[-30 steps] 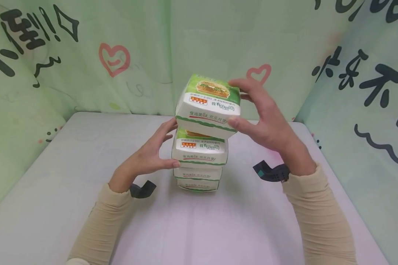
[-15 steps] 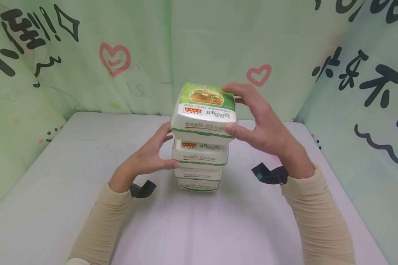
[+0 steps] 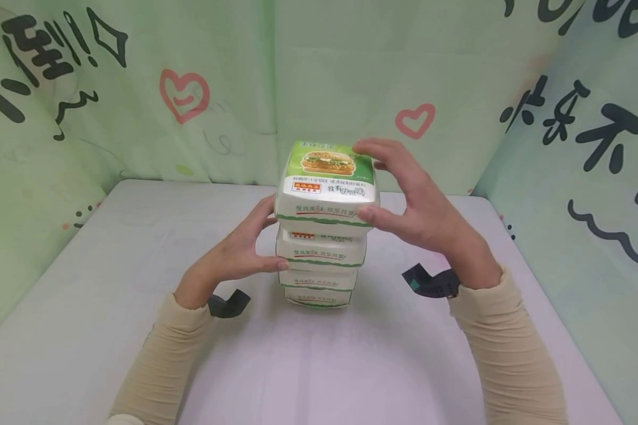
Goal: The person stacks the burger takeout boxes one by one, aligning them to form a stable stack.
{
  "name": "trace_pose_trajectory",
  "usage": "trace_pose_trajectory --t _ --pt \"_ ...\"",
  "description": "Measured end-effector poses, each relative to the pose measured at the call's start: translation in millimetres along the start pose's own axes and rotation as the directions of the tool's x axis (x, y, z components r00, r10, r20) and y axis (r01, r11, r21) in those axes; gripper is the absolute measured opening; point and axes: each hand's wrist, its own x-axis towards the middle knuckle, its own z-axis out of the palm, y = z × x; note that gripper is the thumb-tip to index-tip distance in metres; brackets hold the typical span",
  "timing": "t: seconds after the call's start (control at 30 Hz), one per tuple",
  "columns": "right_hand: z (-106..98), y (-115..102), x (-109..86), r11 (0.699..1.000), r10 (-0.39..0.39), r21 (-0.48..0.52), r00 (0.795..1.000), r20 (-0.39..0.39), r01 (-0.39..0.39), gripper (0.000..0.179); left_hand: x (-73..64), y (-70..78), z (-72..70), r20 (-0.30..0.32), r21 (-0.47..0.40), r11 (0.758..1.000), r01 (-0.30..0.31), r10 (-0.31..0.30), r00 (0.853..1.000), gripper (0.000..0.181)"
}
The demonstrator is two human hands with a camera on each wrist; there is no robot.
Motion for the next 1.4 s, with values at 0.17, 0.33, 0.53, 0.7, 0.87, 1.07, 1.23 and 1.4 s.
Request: trace_pose_trajectory --t 0.17,0.33,0.53,0.7,0.87,1.07,1.23,1.4 --pt "0.8 -0.9 -1.4 1.000 0.021 0.008 1.000 0.014 -0.021 0.078 -0.7 0.9 -0.3 0.001 0.003 1.000 0.001 -0.001 1.000 0.110" --pt "0.9 -1.3 -1.8 0.999 0.038 0.017 0.999 0.021 -0.038 0.081 -1.4 2.1 -0.2 -0.001 -0.009 1.000 -0.001 0.001 1.000 0.108" --pt "1.5 -2.1 -2.0 0.999 0.043 0.021 0.999 0.016 -0.043 0.082 -1.5 2.1 -0.7 -0.002 -0.018 1.000 -0.016 0.016 1.000 0.107" --pt "2.0 -2.9 -2.1 0.999 0.039 0.004 0.999 0.010 -0.039 0.081 -1.8 0.3 -0.6 -0.003 -0.016 0.999 -0.034 0.034 0.999 0.107" --pt "2.0 -2.7 -2.8 1.000 0.029 0.003 1.000 0.004 -0.029 0.081 -1.9 1.5 -1.1 -0.006 -0.010 0.999 -0.035 0.035 0.999 0.107" --pt "1.7 -0.7 -3.5 1.000 0.024 0.019 1.000 -0.004 -0.024 0.081 -1.9 1.9 -1.1 -0.008 -0.011 1.000 -0.027 0.027 1.000 0.107" --pt "0.9 5.5 -6.4 0.999 -0.001 0.054 0.999 -0.032 0.003 0.073 -2.0 0.4 -2.8 -0.012 -0.005 1.000 -0.029 0.029 1.000 0.105" --pt "1.0 11.7 -15.3 0.989 0.036 0.143 0.996 -0.078 -0.024 0.065 -5.1 -0.3 -9.9 -0.029 0.013 1.000 -0.010 0.010 1.000 0.100"
